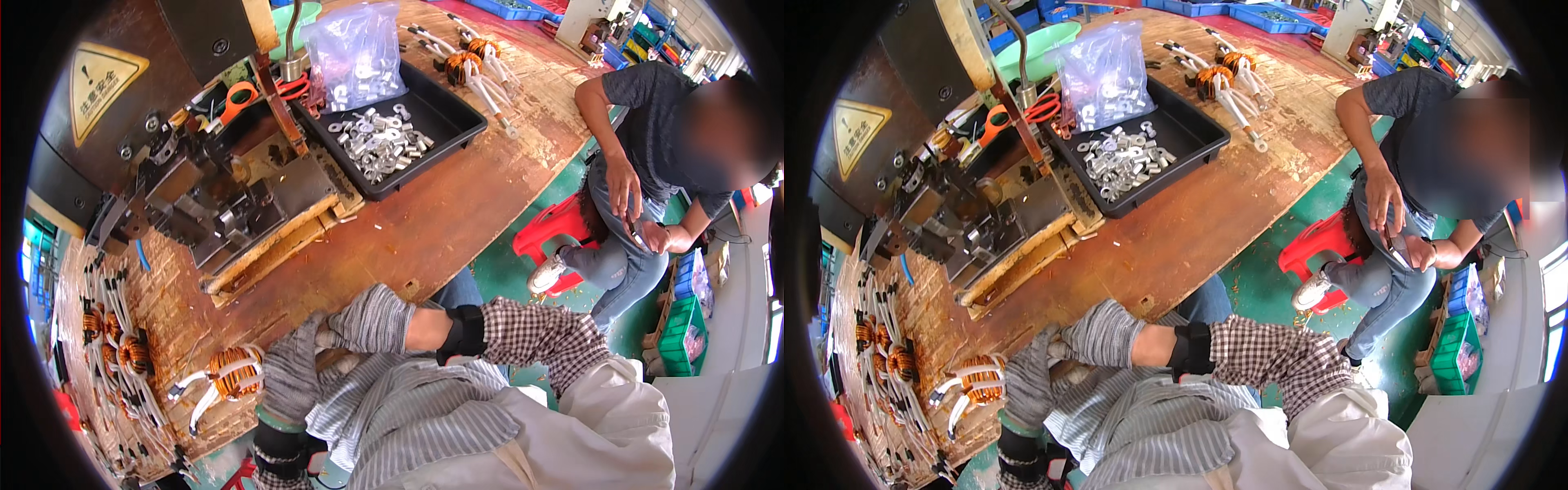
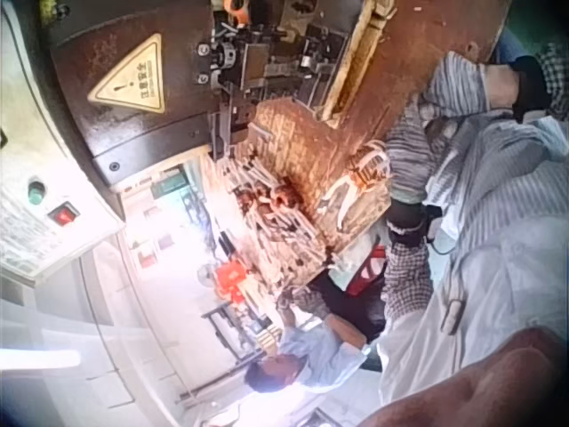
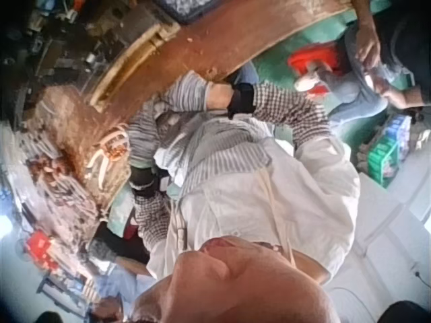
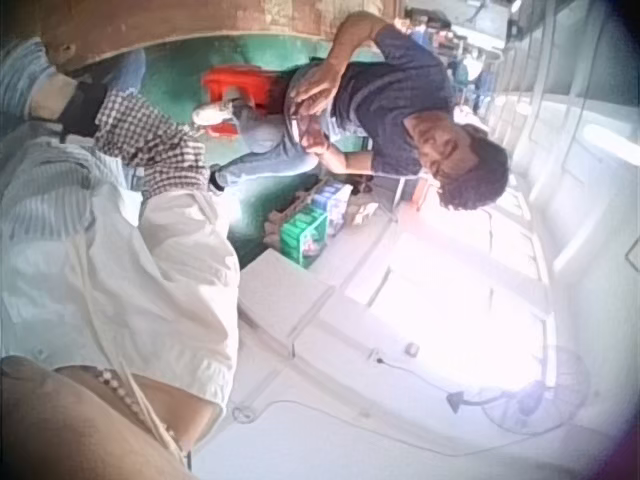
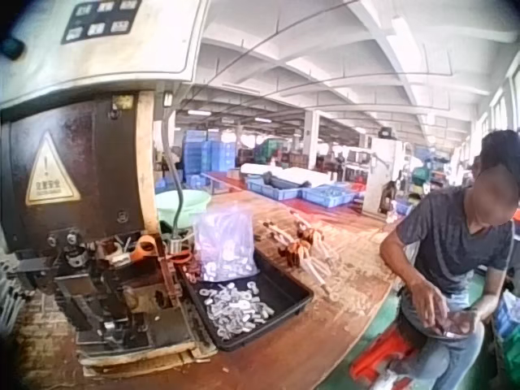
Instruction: Crimping metal terminals onto wires and assembling copper coil components manually and with a machine.
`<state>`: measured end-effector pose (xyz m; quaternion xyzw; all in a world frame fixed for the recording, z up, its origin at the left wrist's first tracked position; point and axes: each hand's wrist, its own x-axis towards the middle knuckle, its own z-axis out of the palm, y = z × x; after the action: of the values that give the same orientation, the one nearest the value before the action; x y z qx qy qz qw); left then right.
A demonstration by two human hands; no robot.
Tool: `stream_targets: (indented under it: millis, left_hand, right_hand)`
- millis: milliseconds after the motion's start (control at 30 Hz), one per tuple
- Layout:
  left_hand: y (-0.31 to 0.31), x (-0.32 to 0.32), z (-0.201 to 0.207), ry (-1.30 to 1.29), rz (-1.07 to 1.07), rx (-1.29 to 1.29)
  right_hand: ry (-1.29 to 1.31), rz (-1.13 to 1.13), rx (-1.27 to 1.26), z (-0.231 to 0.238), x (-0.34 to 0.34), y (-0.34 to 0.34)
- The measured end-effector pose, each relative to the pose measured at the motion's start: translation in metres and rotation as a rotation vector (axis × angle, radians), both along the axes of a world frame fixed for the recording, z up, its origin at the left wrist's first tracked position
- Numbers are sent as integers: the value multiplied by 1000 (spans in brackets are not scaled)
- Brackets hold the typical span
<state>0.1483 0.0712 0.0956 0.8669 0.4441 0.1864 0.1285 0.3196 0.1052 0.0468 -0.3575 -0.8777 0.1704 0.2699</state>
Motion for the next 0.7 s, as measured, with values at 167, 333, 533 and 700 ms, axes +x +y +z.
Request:
stream_targets:
  millis: [167, 333, 533, 700]
  left_hand:
    - [2, 0, 5, -11, -18, -173]
    - [4, 0, 5, 161, 82, -130]
    - [14, -4, 5, 215, 142, -115]
    - [16, 4, 12, 190, 148, -177]
  right_hand:
    - [81, -2, -471, -2, 6, -6]
    - [94, -221, 325, 15, 65, 12]
    - [-355, -520, 162, 86, 103, 108]
    - [-634, -345, -80, 91, 102, 160]
